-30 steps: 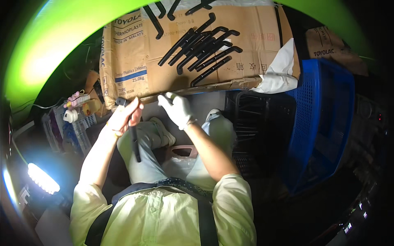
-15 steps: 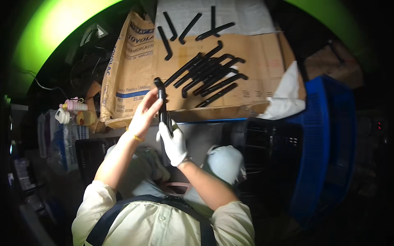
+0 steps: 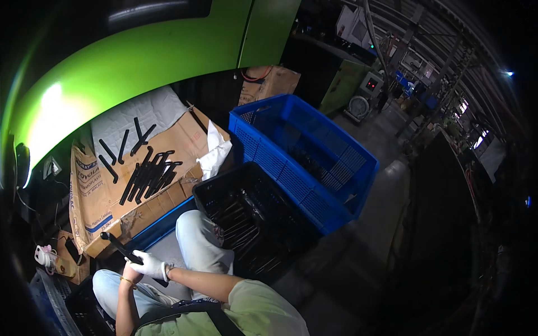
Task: Assembling plastic end caps onto black metal handle pipes.
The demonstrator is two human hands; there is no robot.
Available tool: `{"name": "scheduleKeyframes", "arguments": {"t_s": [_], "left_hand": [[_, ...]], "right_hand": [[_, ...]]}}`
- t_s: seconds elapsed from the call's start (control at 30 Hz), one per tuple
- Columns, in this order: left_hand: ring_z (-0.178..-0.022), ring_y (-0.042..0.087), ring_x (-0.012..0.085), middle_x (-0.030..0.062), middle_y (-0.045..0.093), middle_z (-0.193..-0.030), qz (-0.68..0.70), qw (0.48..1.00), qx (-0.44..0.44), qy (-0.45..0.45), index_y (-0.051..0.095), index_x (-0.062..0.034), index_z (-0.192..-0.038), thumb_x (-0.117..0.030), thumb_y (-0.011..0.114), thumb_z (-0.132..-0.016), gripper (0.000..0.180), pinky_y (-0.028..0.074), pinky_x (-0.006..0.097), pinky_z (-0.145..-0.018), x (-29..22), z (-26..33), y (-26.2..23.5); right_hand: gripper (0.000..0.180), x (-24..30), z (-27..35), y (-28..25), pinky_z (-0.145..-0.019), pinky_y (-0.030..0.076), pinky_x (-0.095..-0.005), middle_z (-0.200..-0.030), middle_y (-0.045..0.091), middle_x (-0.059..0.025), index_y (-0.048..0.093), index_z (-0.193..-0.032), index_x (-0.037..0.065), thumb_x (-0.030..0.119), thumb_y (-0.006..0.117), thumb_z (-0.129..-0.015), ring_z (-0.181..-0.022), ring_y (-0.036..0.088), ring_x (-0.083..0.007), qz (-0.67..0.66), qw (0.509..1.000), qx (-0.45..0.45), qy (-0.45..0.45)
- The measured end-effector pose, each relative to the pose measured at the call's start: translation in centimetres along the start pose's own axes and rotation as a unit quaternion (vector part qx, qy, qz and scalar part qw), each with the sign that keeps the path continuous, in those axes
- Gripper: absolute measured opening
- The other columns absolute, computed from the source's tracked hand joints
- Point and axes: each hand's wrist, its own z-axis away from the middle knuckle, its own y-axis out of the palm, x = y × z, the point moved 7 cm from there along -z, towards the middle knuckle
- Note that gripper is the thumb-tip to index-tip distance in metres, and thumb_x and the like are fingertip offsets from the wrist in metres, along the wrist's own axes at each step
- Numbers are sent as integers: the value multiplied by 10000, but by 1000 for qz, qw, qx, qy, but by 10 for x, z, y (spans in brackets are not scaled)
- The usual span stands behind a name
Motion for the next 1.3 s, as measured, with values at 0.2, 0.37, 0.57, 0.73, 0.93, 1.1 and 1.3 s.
{"name": "scheduleKeyframes", "arguments": {"t_s": [0.2,0.37,0.57,0.73,0.93,1.1,1.3], "left_hand": [[-853,617,254,114,635,-836,-116,989,45,81,603,-46,-856,-27,577,-782,81,478,369,-756,-82,12,-7],[-720,616,203,75,661,-828,103,987,-32,-122,613,-69,-972,-288,656,-815,273,499,378,-699,25,19,-5],[-929,632,207,61,679,-1014,385,894,-206,-103,659,-77,-1104,-320,510,-962,319,486,318,-851,79,27,1],[-961,650,361,188,676,-959,-85,936,-204,-272,629,-96,-979,-283,539,-832,254,505,458,-809,18,18,-31],[-954,602,266,95,611,-976,-229,906,-186,-302,627,-110,-951,-240,509,-851,202,415,450,-817,-44,7,-88],[-972,585,248,94,615,-1000,-379,873,-193,-240,656,-99,-989,-167,520,-844,209,414,412,-841,-48,-5,-151],[-1129,545,320,184,571,-1157,-209,845,-247,-426,601,-13,-1107,-161,551,-850,301,463,423,-948,126,17,-270]], "right_hand": [[320,1,25,-7,-833,479,-322,-945,661,-119,595,-1140,51,234,600,-877,-909,619,-153,34,998,-10,46],[391,26,33,17,-791,500,-388,-965,639,-210,531,-1142,-2,263,612,-867,-897,650,-349,102,995,-7,-16],[303,34,20,27,-798,477,-430,-957,583,-205,567,-1042,24,242,606,-837,-927,575,-386,191,963,-70,-179],[284,61,1,22,-685,506,-416,-796,659,-178,663,-900,20,300,635,-863,-762,650,-338,216,976,3,8],[368,30,-36,40,-679,480,-379,-774,617,-151,603,-867,16,380,658,-858,-721,609,-265,185,981,41,43],[236,24,-80,53,-521,463,-278,-711,576,-49,555,-936,29,234,661,-885,-529,536,-115,198,977,78,-3],[158,-3,-137,-3,-492,407,-227,-671,541,12,557,-956,63,152,661,-878,-539,499,-67,179,979,37,92]]}}
